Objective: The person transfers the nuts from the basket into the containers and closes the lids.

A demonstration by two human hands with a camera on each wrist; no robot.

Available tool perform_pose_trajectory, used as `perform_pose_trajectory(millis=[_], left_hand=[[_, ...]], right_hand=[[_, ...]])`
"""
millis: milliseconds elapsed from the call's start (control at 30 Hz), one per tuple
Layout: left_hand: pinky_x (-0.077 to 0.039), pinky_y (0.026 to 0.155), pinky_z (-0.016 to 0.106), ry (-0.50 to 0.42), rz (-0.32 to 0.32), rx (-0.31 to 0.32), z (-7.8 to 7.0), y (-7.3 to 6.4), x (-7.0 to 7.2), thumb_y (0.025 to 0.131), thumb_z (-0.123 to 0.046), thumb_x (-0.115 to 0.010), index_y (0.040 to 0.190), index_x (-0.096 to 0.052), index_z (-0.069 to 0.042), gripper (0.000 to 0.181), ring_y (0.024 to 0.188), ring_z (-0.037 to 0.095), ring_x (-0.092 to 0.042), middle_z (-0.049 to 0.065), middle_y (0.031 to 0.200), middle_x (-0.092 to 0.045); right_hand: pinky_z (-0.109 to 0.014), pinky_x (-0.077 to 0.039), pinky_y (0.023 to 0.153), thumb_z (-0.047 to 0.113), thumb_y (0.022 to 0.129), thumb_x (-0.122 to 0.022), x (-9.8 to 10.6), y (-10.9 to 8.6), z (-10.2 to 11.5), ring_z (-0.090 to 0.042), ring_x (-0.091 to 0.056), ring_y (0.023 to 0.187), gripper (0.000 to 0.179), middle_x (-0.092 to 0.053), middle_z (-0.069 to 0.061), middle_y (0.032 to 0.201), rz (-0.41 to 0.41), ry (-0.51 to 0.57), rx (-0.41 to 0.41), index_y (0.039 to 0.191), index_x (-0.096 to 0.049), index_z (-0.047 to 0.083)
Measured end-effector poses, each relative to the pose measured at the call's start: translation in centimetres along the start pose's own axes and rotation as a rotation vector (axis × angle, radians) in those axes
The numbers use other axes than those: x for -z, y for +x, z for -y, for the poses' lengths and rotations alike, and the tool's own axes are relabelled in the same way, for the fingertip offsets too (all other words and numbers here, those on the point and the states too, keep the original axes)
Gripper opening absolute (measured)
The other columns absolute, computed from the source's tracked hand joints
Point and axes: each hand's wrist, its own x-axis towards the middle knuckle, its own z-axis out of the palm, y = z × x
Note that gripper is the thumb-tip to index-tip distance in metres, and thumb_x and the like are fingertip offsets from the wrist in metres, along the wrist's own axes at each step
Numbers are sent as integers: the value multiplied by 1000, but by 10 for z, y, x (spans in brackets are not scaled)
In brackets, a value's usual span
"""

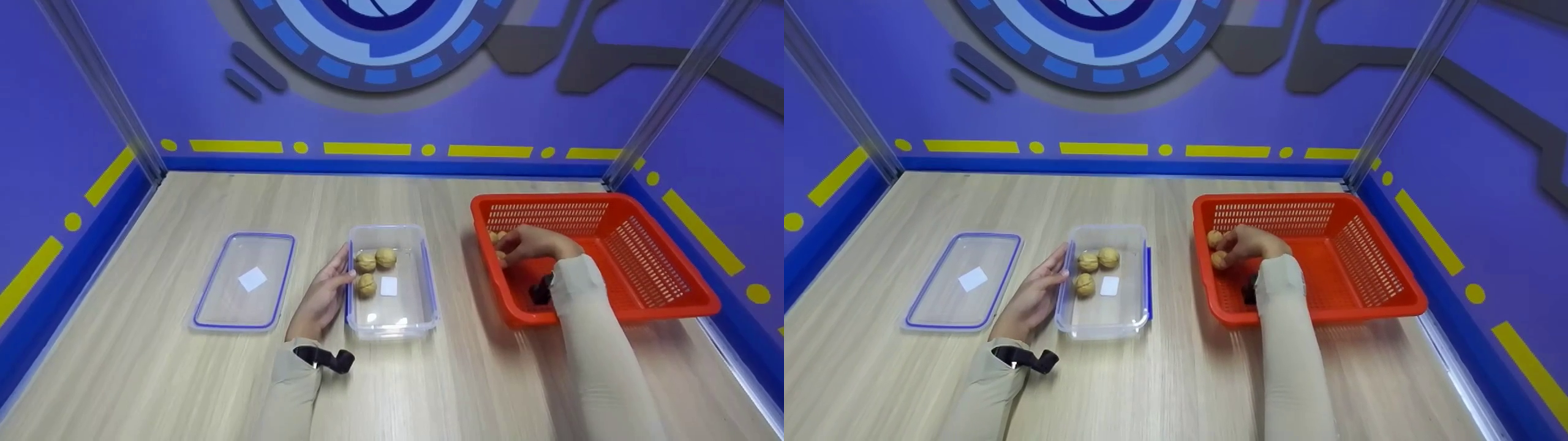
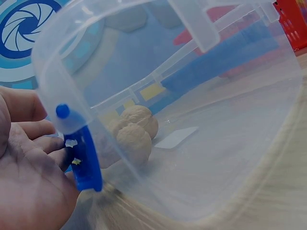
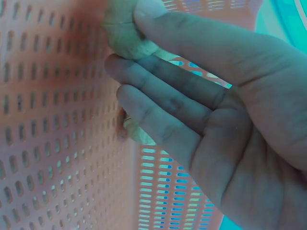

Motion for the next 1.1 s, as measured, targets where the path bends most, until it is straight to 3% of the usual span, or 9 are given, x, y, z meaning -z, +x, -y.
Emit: perform_pose_trajectory(millis=[367,633,867,1100], left_hand=[[0,124,34,-16,-10,12,0,-1,0,90,9,-45,153,-15,-5,72,150,22,1,9,163,-4],[2,124,34,-6,0,5,-1,-1,-1,89,11,-43,153,-13,-3,71,150,23,3,9,163,-2],[3,123,35,-7,8,-7,-1,-1,0,90,11,-42,152,-12,-2,70,150,23,4,10,162,-1],[2,123,34,-18,9,-5,-1,-1,0,89,11,-43,152,-11,-2,72,150,23,5,9,162,0]], right_hand=[[-48,-52,96,20,84,-73,11,-11,4,-24,-63,101,42,-71,-12,111,-39,13,81,123,-66,7],[-49,-52,98,20,84,-72,22,-22,9,-25,-63,105,43,-70,-12,115,-77,31,62,125,-64,8],[-50,-50,99,20,86,-71,29,-32,16,-29,-63,110,42,-69,-12,118,-122,16,92,125,-64,7],[-40,-56,88,15,88,-68,36,-37,23,-22,-63,97,37,-70,-11,113,-186,-30,139,123,-65,7]])
